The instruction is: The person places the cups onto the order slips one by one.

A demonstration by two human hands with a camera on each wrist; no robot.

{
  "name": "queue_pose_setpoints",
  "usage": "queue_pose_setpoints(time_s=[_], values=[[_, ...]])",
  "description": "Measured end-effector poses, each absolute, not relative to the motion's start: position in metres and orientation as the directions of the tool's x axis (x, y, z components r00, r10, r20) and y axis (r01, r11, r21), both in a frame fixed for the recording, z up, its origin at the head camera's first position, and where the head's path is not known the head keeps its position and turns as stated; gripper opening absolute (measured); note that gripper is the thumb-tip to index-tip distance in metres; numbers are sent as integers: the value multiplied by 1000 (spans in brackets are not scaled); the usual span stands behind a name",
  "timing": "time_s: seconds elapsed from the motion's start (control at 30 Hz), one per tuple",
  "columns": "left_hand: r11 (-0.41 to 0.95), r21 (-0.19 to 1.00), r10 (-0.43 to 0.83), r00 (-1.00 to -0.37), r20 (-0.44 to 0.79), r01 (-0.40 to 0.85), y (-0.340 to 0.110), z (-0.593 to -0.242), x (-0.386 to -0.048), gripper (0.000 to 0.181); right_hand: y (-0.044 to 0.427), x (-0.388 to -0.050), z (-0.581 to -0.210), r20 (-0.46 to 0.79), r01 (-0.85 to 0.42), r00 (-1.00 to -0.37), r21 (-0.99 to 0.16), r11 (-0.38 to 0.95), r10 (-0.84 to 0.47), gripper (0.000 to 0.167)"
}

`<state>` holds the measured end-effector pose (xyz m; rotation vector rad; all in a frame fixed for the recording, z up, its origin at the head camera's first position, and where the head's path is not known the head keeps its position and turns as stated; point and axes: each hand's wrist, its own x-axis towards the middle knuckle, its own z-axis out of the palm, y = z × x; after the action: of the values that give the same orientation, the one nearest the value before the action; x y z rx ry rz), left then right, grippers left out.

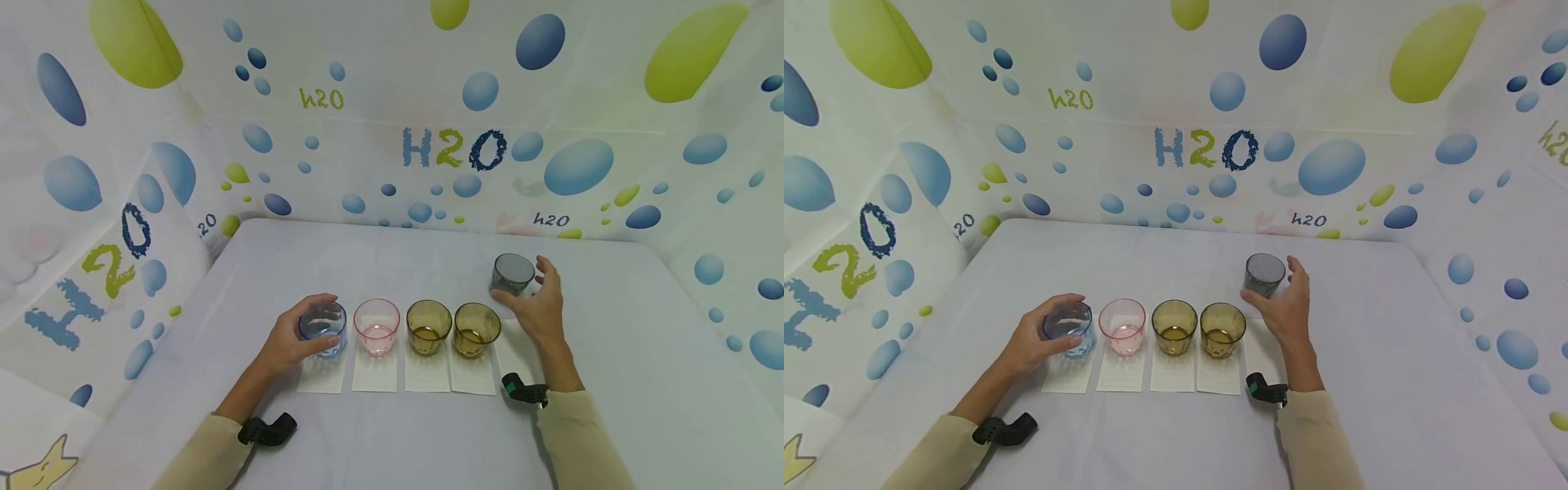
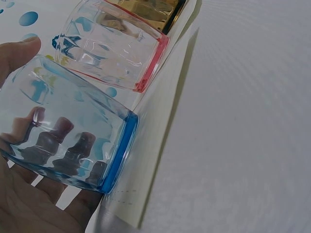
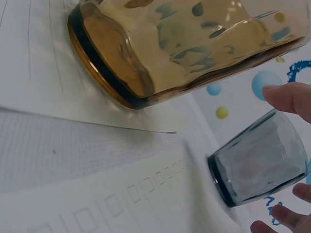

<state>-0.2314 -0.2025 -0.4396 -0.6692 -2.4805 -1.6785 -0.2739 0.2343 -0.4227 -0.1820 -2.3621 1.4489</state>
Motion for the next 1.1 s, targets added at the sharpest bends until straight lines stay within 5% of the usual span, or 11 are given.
queue_pose_setpoints(time_s=[1.1], values=[[291,873,330,-898,292,391,-202,-441,-233,63,235,-295,-433,176,-39,-936,-912,408,303,113]])
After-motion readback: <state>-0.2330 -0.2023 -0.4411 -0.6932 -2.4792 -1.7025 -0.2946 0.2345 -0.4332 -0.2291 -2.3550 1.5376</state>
